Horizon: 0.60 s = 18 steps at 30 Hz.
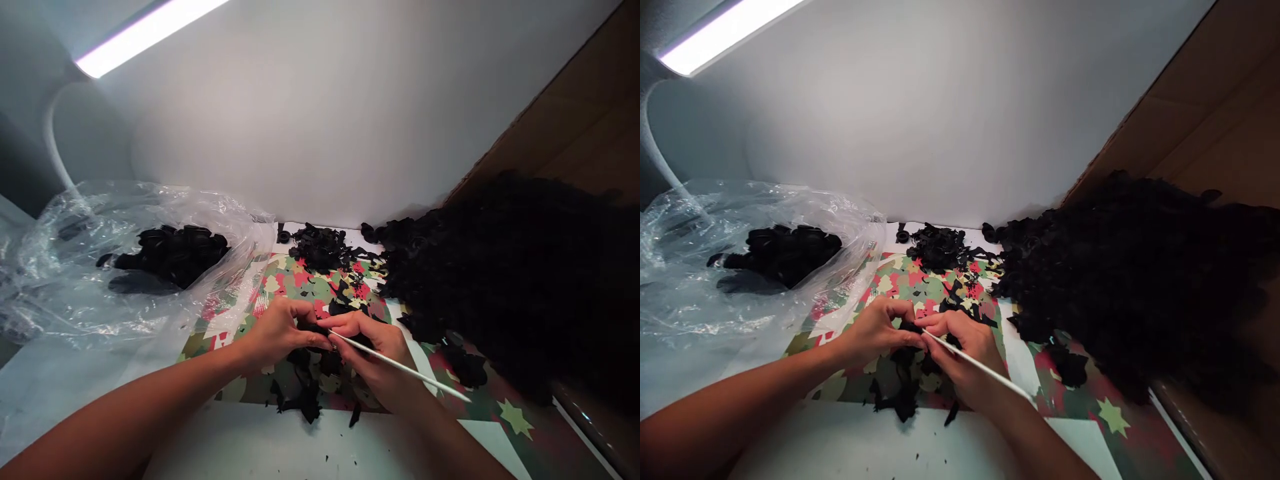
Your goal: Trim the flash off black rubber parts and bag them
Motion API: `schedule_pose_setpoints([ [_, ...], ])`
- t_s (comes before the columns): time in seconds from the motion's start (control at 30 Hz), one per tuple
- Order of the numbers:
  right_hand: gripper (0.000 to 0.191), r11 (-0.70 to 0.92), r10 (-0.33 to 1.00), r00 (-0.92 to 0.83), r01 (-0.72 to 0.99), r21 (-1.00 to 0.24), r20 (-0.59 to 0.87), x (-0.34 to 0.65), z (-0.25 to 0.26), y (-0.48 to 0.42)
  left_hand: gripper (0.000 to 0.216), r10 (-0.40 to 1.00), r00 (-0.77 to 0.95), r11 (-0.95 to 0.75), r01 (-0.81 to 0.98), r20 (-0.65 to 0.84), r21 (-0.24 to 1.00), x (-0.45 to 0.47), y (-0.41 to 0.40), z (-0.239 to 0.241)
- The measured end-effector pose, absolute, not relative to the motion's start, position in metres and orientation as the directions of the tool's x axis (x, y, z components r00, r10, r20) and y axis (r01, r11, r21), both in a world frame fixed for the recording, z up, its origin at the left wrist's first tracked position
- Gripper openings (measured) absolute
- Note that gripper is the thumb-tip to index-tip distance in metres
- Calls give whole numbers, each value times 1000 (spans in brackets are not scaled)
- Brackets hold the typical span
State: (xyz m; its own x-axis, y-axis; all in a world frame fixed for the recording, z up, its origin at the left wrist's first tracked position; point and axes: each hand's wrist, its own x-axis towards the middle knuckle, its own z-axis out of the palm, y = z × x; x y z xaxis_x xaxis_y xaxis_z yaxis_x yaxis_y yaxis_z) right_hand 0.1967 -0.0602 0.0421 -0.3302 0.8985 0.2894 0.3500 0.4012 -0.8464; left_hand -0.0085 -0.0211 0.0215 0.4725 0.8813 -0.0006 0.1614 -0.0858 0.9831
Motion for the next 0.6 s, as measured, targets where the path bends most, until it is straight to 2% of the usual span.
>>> schedule_pose_setpoints([
  [0.07,14,502,858,-339,399,-767,386,193,39,-62,39,890,457,-93,175,3,980,-8,-21,21],
  [0.17,17,693,720,-372,435,-575,587,189,29,-60,38,900,435,-100,201,2,975,-8,-22,21],
  [0.27,21,715,675,-356,534,-451,647,191,19,-51,36,895,443,-131,165,46,977,-8,-25,22],
  [0.33,19,621,758,-292,598,-507,584,197,17,-45,36,895,439,-152,130,80,980,-9,-26,23],
  [0.4,15,482,864,-194,586,-651,465,203,19,-41,37,905,414,-154,95,101,984,-9,-26,24],
  [0.5,18,312,948,-98,456,-833,302,206,26,-40,40,921,368,-136,-4,128,991,-10,-24,23],
  [0.6,19,282,959,-59,307,-909,278,205,32,-44,37,927,341,-131,-97,156,987,-10,-23,22],
])
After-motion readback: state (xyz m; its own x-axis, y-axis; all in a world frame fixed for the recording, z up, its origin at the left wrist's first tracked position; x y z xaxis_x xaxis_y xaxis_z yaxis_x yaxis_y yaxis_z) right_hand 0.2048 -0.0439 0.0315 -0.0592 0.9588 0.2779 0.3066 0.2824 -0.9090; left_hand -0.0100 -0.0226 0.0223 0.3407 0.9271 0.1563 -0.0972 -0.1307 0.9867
